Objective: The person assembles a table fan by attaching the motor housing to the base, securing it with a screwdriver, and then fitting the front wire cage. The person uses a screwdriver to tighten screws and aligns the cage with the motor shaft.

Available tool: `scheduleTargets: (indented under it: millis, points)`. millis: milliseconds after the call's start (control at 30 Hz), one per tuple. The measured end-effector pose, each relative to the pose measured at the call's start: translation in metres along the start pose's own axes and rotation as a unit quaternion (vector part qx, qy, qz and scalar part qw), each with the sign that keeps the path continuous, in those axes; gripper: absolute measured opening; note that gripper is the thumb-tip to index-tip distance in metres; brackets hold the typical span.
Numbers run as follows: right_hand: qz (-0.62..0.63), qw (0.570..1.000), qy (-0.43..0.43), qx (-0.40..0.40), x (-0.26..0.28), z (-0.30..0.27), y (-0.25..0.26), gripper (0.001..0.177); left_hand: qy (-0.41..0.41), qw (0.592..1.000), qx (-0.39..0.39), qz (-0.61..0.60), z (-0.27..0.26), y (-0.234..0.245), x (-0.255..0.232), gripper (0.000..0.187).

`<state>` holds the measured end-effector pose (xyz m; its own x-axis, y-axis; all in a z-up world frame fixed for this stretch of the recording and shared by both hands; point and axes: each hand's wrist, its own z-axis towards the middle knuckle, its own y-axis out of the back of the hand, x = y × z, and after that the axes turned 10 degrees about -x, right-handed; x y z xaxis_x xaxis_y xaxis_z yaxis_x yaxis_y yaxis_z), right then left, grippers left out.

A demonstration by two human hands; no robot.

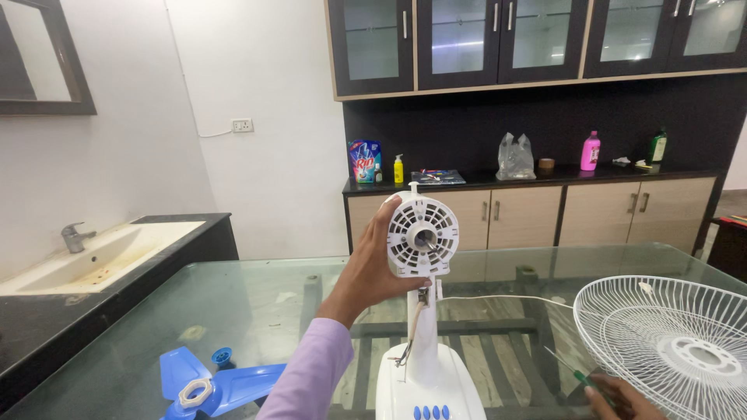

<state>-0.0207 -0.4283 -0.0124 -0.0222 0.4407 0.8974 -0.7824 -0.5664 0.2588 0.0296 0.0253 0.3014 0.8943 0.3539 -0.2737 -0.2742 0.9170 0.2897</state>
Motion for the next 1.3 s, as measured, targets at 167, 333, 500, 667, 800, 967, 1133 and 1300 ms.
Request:
scheduleTargets:
  millis: [167, 333, 500, 667, 800, 967, 1133, 1300]
  points:
    - [0.016, 0.998, 0.02, -0.049, 0.09, -0.017, 0.028, 0.031, -0.01, 0.999, 0.01, 0.033, 0.003, 0.002, 0.005, 0.142]
    - [0.076, 0.992, 0.076, -0.066, 0.195, -0.035, 0.046, 0.028, -0.053, 0.996, 0.027, 0.069, 0.009, 0.006, 0.007, 0.149]
    - [0.16, 0.969, 0.178, -0.066, 0.272, -0.05, 0.054, 0.023, -0.1, 0.992, 0.032, 0.069, 0.012, 0.011, 0.009, 0.152]
    - [0.163, 0.919, 0.353, -0.06, 0.327, -0.061, 0.057, 0.021, -0.071, 0.996, 0.044, 0.042, 0.014, 0.007, 0.01, 0.145]
    - [0.126, 0.913, 0.387, -0.031, 0.357, -0.082, 0.046, 0.027, -0.089, 0.996, 0.015, 0.025, 0.011, 0.005, 0.011, 0.134]
    - [0.045, 0.867, 0.497, -0.017, 0.385, -0.103, 0.022, 0.028, -0.06, 0.998, 0.011, 0.015, 0.009, 0.004, 0.007, 0.133]
    - [0.012, 0.804, 0.593, -0.035, 0.397, -0.117, -0.003, 0.028, -0.062, 0.998, 0.007, 0.003, 0.009, 0.005, 0.004, 0.131]
    - [-0.033, 0.795, 0.605, -0.041, 0.4, -0.12, -0.019, 0.03, -0.05, 0.999, 0.012, -0.005, 0.009, 0.004, 0.004, 0.132]
